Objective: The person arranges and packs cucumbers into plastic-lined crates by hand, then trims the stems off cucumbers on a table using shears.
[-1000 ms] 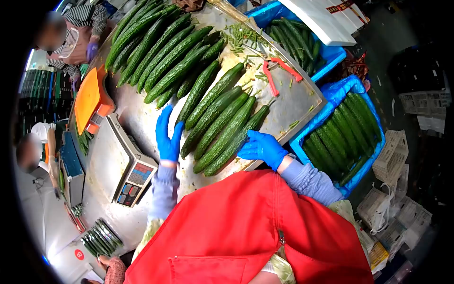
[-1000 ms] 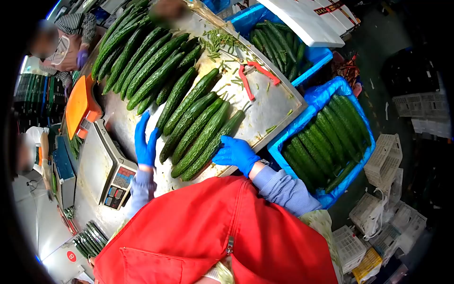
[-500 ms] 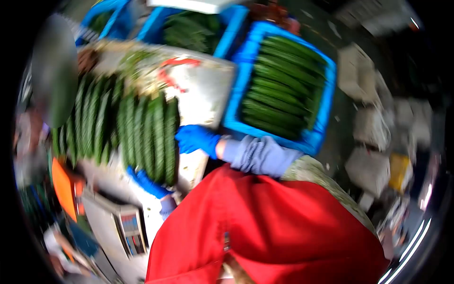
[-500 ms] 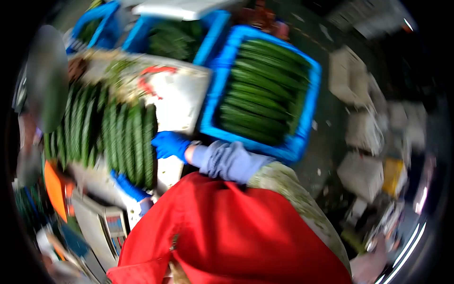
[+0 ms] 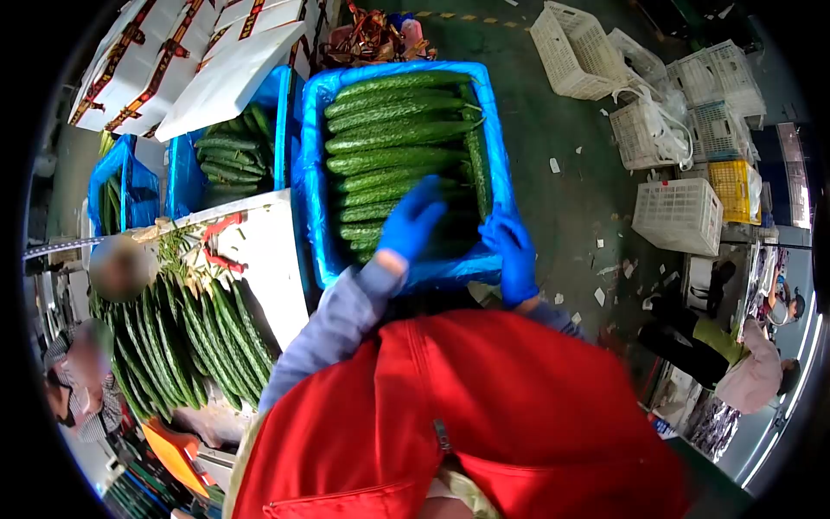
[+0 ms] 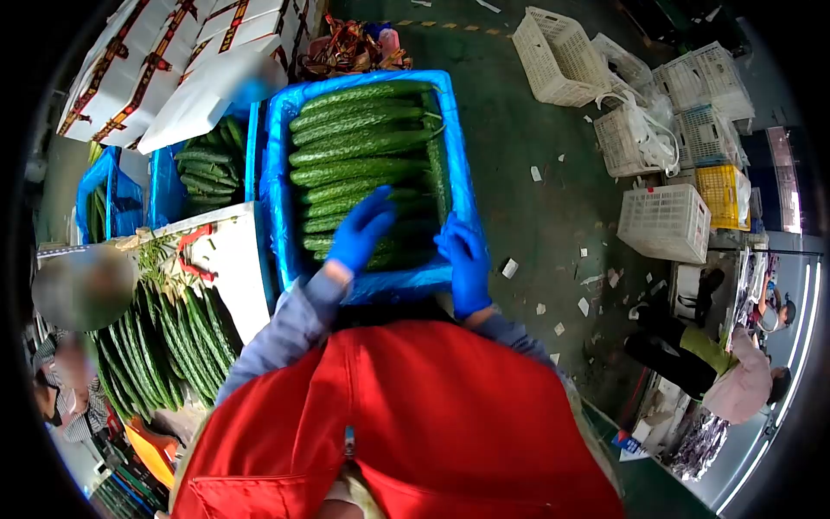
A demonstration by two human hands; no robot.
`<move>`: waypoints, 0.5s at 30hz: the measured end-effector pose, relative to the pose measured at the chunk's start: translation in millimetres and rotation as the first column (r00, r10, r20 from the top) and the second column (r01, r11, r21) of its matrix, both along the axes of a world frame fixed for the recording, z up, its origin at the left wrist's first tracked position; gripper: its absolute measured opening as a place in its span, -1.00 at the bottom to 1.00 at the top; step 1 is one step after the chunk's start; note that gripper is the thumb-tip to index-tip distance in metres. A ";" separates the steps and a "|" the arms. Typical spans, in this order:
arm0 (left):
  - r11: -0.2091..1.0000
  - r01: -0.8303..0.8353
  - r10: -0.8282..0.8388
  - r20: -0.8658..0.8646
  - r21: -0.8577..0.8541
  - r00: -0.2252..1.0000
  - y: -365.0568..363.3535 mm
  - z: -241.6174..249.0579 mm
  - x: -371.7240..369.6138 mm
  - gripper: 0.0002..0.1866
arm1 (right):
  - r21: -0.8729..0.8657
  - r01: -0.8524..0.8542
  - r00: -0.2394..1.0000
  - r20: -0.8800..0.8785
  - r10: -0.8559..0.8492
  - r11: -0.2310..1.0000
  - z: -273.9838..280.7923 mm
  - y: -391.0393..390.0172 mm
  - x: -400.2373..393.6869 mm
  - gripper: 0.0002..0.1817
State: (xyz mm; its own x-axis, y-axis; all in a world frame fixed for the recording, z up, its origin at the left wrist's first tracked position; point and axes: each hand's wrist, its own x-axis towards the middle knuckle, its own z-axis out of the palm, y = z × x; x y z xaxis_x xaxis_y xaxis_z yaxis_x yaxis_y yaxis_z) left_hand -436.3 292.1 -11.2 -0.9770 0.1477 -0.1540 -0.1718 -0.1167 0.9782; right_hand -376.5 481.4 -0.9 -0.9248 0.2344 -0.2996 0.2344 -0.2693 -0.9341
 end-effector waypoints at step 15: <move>0.090 -0.049 -0.642 -0.096 -0.995 0.761 -20.1 -7.2 -210.1 0.00 | -0.516 0.280 0.900 0.434 -0.035 0.810 -66.3 -42.6 -146.3 -0.75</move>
State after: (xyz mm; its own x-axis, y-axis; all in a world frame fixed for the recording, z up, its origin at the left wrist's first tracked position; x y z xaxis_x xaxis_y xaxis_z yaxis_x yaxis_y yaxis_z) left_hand -646.4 272.0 -18.3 -0.8504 0.5228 -0.0592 0.5077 0.8449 0.1685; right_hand -522.8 438.9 -67.2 -0.6674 0.0463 -0.7432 0.4468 -0.7735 -0.4495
